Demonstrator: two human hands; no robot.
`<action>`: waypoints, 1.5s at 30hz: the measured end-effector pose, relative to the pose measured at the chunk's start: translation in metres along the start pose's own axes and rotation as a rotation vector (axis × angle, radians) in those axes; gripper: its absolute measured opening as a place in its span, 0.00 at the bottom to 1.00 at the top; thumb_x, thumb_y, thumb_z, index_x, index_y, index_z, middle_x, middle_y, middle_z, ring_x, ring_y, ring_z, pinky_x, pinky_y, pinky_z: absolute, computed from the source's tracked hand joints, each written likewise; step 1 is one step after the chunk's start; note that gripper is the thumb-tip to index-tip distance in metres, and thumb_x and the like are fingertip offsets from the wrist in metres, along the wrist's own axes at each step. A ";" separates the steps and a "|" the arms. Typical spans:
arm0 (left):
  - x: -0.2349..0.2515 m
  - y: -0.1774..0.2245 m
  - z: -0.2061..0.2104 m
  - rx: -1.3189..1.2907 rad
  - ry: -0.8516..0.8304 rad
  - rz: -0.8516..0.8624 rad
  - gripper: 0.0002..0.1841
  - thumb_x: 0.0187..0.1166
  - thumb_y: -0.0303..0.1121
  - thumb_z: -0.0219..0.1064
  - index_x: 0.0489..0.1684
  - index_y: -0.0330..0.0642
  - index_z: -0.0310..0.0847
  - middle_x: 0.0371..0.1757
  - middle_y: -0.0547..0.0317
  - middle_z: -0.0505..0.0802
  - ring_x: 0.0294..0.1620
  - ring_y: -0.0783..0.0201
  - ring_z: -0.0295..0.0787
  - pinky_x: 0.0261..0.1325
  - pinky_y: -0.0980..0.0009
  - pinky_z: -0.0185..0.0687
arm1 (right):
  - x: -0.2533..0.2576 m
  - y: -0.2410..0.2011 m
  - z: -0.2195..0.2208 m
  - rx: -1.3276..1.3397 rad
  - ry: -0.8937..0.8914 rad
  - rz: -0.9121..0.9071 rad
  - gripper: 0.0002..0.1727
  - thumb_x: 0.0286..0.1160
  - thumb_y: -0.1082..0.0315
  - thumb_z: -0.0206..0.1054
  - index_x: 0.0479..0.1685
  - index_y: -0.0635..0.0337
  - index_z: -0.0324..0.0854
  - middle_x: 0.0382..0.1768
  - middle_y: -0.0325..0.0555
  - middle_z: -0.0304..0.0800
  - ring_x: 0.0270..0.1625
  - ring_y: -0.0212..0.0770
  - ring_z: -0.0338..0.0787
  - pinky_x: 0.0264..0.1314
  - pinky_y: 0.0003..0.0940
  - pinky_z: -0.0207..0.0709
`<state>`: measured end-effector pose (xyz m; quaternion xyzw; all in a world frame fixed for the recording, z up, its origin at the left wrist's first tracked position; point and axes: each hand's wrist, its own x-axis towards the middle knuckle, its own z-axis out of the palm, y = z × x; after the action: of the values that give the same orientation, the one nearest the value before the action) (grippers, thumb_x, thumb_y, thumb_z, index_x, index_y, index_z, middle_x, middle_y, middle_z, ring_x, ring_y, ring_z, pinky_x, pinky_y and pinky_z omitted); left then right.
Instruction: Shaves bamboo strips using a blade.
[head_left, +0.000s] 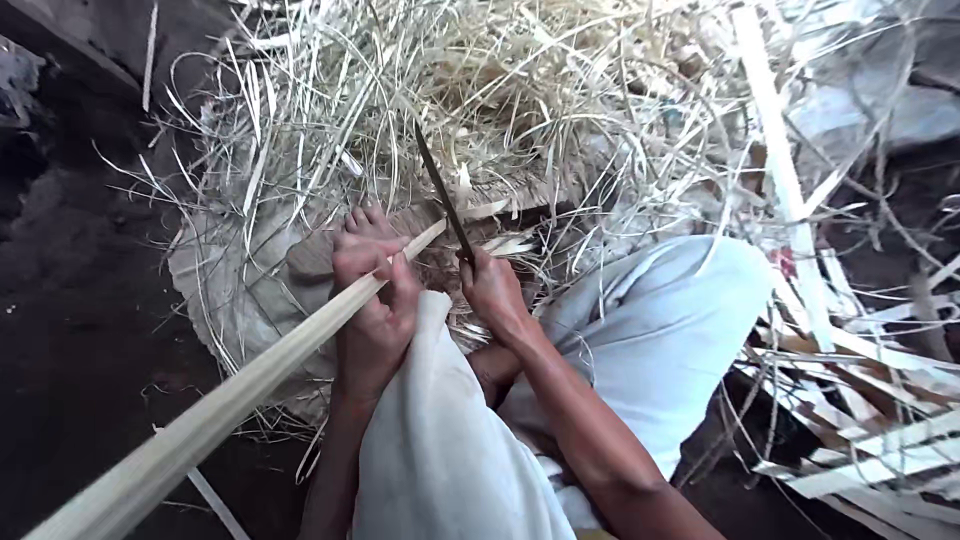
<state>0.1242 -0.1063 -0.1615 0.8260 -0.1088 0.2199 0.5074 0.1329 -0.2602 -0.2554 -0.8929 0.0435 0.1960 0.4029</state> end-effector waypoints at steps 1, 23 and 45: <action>0.002 -0.001 0.002 -0.006 0.000 0.011 0.05 0.82 0.24 0.61 0.41 0.44 0.69 0.46 0.62 0.83 0.55 0.75 0.85 0.65 0.73 0.83 | 0.000 -0.004 -0.002 -0.009 0.017 -0.036 0.16 0.90 0.66 0.56 0.65 0.63 0.82 0.34 0.64 0.90 0.37 0.66 0.91 0.37 0.65 0.79; 0.004 0.005 -0.002 0.009 -0.076 0.049 0.05 0.82 0.22 0.59 0.38 0.40 0.68 0.44 0.56 0.83 0.56 0.69 0.86 0.67 0.66 0.84 | 0.011 0.011 0.009 0.037 -0.042 0.033 0.18 0.89 0.66 0.53 0.65 0.62 0.84 0.40 0.63 0.92 0.43 0.65 0.92 0.46 0.67 0.81; -0.002 0.009 0.007 0.111 0.177 -0.234 0.07 0.82 0.21 0.59 0.48 0.37 0.65 0.52 0.57 0.80 0.50 0.76 0.84 0.47 0.81 0.85 | -0.007 -0.003 0.022 -0.012 0.125 -0.117 0.16 0.84 0.73 0.57 0.64 0.69 0.81 0.42 0.66 0.92 0.42 0.67 0.93 0.41 0.65 0.83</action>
<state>0.1206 -0.1169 -0.1581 0.8371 0.0456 0.2369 0.4909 0.1204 -0.2425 -0.2639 -0.9069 0.0153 0.1161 0.4047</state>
